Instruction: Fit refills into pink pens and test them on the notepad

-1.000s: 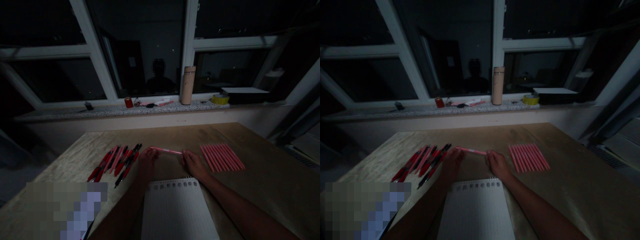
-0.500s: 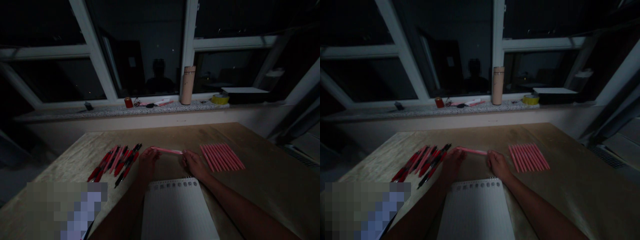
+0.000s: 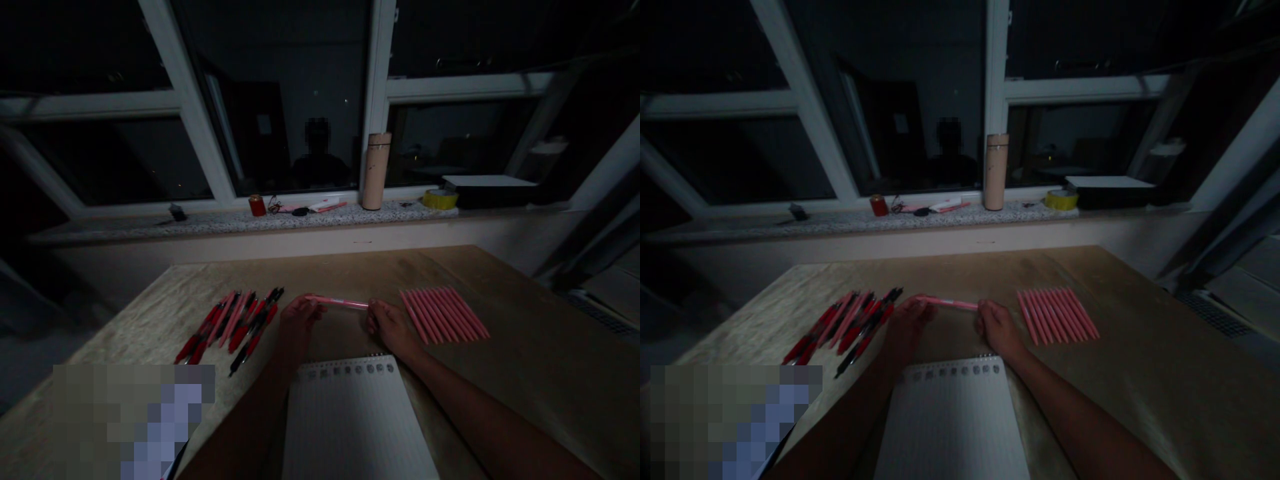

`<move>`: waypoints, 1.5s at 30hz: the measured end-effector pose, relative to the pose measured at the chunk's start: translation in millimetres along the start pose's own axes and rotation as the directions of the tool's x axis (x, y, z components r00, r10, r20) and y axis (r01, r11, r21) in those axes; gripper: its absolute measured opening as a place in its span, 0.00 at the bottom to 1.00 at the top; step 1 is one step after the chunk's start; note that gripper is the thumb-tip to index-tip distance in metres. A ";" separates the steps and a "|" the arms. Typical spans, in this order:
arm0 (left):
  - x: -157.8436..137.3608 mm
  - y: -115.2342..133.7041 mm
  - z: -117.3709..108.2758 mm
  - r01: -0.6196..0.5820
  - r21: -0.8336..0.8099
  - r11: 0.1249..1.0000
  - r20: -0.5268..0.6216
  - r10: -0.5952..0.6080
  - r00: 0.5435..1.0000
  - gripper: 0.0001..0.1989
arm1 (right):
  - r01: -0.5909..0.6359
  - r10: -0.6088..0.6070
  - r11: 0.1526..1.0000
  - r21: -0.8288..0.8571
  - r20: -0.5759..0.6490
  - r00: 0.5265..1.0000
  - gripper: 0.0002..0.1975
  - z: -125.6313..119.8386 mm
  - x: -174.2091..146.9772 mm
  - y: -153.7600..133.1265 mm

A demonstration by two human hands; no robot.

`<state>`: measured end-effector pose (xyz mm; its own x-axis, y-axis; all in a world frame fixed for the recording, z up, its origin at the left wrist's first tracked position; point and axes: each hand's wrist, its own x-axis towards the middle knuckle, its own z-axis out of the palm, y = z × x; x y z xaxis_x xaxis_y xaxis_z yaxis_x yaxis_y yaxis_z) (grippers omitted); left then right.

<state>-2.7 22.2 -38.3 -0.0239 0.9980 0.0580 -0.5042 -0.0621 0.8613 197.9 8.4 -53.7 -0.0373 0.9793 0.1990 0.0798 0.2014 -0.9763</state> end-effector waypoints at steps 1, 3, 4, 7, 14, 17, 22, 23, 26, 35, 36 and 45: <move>0.2 0.1 0.4 0.013 0.003 1.000 -0.002 -0.013 1.000 0.14 | -0.001 0.001 1.000 0.006 -0.012 1.000 0.24 0.0 0.3 -0.1; 0.3 0.4 1.3 0.040 0.015 0.999 -0.018 -0.040 0.999 0.15 | 0.001 0.000 0.999 0.039 -0.025 1.000 0.24 0.6 0.2 -1.9; 0.2 0.5 1.9 0.048 0.026 0.999 -0.028 -0.047 0.998 0.16 | 0.001 0.000 0.998 0.058 -0.027 1.000 0.24 1.1 -0.2 -3.1; -1.0 0.5 3.0 0.055 0.065 0.996 -0.054 -0.052 0.997 0.14 | 0.000 0.003 0.995 0.101 -0.030 1.000 0.23 2.5 -1.4 -5.3; -0.6 -2.2 0.3 0.022 0.110 0.994 -0.045 -0.017 0.999 0.13 | 0.035 -0.032 0.998 0.054 -0.047 0.998 0.23 0.8 -0.3 -7.0; -0.6 -2.2 0.6 0.011 0.096 0.995 -0.034 -0.008 0.999 0.15 | 0.023 -0.023 1.000 0.008 -0.051 0.998 0.25 -0.9 -0.3 -13.3; -3.1 0.6 4.2 0.003 0.104 0.995 -0.041 0.001 0.999 0.15 | -0.009 0.011 0.999 0.048 -0.041 0.999 0.26 -1.0 1.3 -17.0; -3.4 1.0 4.5 0.002 0.103 0.995 -0.037 0.001 0.999 0.15 | -0.017 0.021 0.996 0.084 -0.043 0.999 0.25 -0.5 1.7 -16.1; -3.1 1.3 4.1 0.003 0.097 0.995 -0.034 0.000 0.999 0.14 | -0.008 0.016 0.985 0.170 -0.042 0.999 0.23 1.1 2.1 -12.0; -4.1 -0.5 2.1 -0.028 0.173 0.985 -0.005 0.029 1.000 0.13 | 0.054 -0.054 0.998 0.010 0.002 0.999 0.23 -2.4 -1.7 -11.8; -4.8 -0.2 2.7 -0.037 0.193 0.981 -0.002 0.038 0.999 0.13 | 0.042 -0.042 0.999 0.025 0.000 0.999 0.24 -3.0 -1.5 -12.5; -8.1 3.4 8.8 0.035 0.156 0.987 -0.013 -0.033 0.999 0.19 | -0.036 0.040 0.986 0.164 -0.016 0.999 0.26 -0.9 -0.6 -13.9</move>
<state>3.4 13.8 -31.4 -0.0183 0.9996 0.0228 -0.3637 -0.0279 0.9311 197.7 5.1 -40.1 -0.0181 0.9867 0.1616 -0.0833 0.1595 -0.9837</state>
